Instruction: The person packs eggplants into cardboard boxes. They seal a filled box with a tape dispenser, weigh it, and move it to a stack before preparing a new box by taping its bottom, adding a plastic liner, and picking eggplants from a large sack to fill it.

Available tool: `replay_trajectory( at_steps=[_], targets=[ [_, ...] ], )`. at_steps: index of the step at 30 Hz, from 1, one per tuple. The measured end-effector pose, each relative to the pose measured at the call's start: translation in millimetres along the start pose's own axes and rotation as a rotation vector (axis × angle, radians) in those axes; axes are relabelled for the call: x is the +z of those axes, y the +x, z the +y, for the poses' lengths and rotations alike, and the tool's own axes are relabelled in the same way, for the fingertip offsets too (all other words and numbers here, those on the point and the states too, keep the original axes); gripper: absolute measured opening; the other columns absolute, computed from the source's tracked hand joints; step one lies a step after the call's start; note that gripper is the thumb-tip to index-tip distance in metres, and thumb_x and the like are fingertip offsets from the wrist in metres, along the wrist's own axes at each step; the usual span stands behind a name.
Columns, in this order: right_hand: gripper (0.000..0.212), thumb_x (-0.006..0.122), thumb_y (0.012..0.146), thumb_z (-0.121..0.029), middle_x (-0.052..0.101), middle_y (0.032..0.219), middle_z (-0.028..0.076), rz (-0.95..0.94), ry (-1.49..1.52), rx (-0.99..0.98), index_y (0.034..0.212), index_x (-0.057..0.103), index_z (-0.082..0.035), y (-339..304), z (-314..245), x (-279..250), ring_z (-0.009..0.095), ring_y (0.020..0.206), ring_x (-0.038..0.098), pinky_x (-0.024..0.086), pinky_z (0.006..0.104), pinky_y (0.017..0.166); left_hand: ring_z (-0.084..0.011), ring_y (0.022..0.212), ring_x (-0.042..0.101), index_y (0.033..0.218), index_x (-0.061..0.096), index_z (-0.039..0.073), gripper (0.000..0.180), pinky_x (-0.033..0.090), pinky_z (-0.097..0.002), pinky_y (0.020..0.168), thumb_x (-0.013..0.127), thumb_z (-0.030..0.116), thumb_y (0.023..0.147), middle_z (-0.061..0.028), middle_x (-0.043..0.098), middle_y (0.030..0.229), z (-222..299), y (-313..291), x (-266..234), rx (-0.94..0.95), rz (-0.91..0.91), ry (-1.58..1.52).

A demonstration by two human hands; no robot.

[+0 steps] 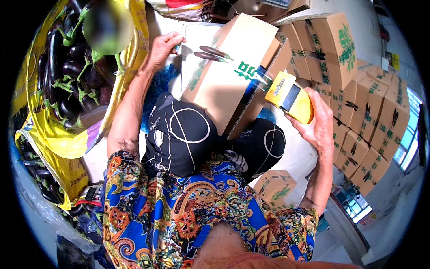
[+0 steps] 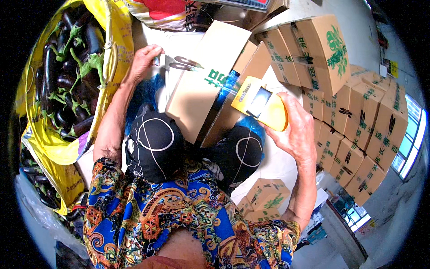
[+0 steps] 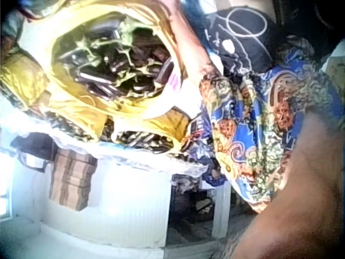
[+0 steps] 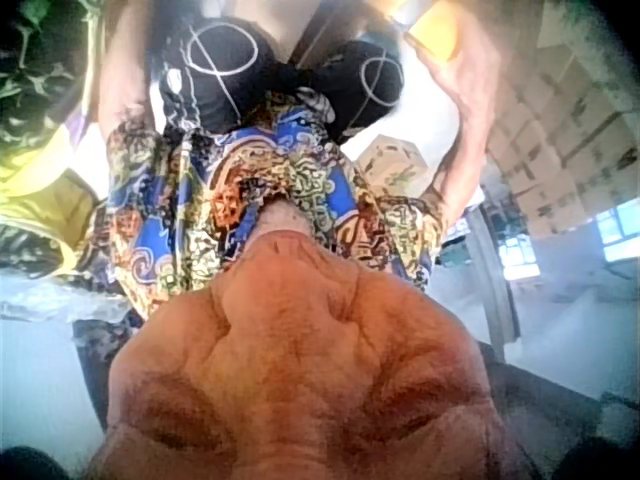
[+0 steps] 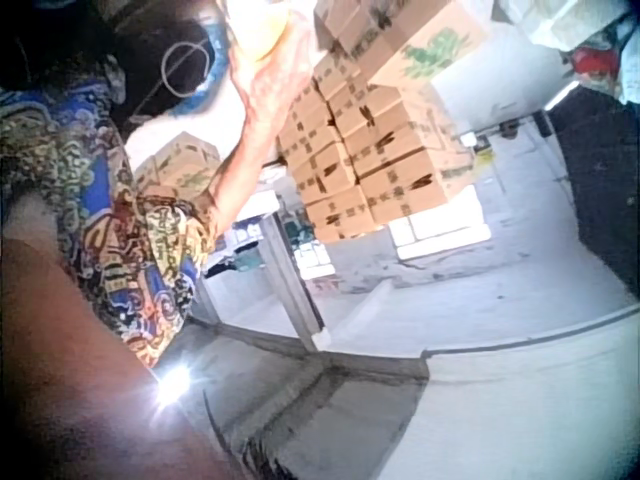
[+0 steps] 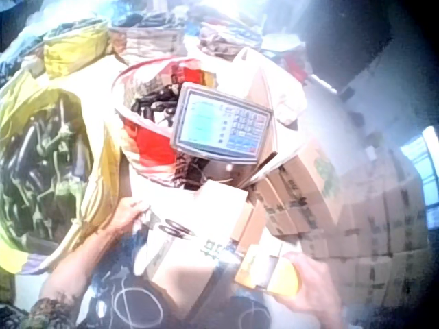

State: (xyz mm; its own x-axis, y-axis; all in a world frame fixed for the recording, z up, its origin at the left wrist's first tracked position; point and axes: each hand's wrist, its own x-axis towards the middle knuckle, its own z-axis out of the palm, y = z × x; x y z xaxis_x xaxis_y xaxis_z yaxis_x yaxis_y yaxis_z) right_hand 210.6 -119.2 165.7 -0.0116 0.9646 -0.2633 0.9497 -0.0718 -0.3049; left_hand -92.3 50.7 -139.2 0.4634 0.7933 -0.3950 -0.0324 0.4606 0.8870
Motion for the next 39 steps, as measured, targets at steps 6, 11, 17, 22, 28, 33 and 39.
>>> replay_trajectory(
  at_steps=[6,11,17,22,28,33,39],
  targets=[
    [0.059,0.083,0.068,-0.021,0.065,0.102,0.017,-0.021,-0.013,0.034,0.116,0.054,-0.005,-5.6,11.8,16.6,0.033,0.091,0.066,0.054,0.039,0.079,-0.0073,0.066,0.052,0.083,0.064,0.004,0.034,0.045,-0.0272,0.061,0.058,0.035,0.095,0.0008,0.059,0.07,-49.1,6.1,34.7,0.054,-0.082,0.202],
    [0.059,0.083,0.067,-0.02,0.065,0.103,0.017,-0.033,0.039,0.08,0.117,0.055,-0.004,-6.5,15.5,22.9,0.032,0.094,0.066,0.054,0.0394,0.081,-0.0402,0.07,0.063,0.081,0.061,0.006,0.033,0.049,-0.0475,0.065,0.047,0.032,0.096,-0.0217,0.062,0.071,-73.6,-14.0,50.7,0.24,0.078,0.859],
    [0.06,0.083,0.066,-0.017,0.065,0.103,0.018,-0.042,0.065,0.124,0.118,0.055,-0.004,-10.5,18.7,29.3,0.031,0.092,0.066,0.054,0.0392,0.08,-0.0388,0.075,0.062,0.09,0.06,0.003,0.035,0.048,-0.0446,0.07,0.047,0.035,0.096,-0.0222,0.062,0.076,-48.3,-11.9,31.1,0.146,0.393,0.561],
    [0.062,0.084,0.065,-0.017,0.065,0.1,0.017,-0.035,0.078,0.134,0.118,0.054,-0.004,-11.8,23.9,29.1,0.03,0.09,0.066,0.053,0.0381,0.079,-0.034,0.1,0.056,0.114,0.058,0.001,0.041,0.043,-0.0374,0.092,0.047,0.037,0.097,-0.0197,0.059,0.105,1.6,18.7,84.6,0.278,0.334,0.105],
    [0.063,0.082,0.063,-0.015,0.066,0.096,0.016,0.005,0.111,0.095,0.117,0.053,-0.005,-22.4,14.0,19.1,0.03,0.086,0.067,0.053,0.0379,0.077,-0.0353,0.108,0.051,0.116,0.058,0.003,0.033,0.04,-0.042,0.097,0.05,0.027,0.095,-0.0169,0.058,0.111,-71.7,29.2,80.0,0.634,0.274,0.608],
    [0.064,0.081,0.061,-0.014,0.065,0.096,0.016,0.019,0.113,0.102,0.117,0.053,-0.004,-29.8,3.1,11.8,0.031,0.084,0.067,0.053,0.0375,0.076,-0.0358,0.11,0.053,0.117,0.059,0.002,0.036,0.04,-0.0426,0.098,0.047,0.029,0.096,-0.0187,0.061,0.112,-29.5,30.9,98.0,0.365,0.261,0.421],
    [0.061,0.081,0.064,-0.018,0.065,0.097,0.016,0.0,0.147,0.08,0.116,0.054,-0.003,-25.5,-3.5,0.4,0.031,0.087,0.066,0.053,0.0377,0.077,-0.0372,0.11,0.055,0.119,0.058,0.001,0.042,0.041,-0.0427,0.097,0.042,0.034,0.098,-0.0208,0.061,0.114,-21.6,25.9,102.1,0.239,0.167,0.366]
  ],
)
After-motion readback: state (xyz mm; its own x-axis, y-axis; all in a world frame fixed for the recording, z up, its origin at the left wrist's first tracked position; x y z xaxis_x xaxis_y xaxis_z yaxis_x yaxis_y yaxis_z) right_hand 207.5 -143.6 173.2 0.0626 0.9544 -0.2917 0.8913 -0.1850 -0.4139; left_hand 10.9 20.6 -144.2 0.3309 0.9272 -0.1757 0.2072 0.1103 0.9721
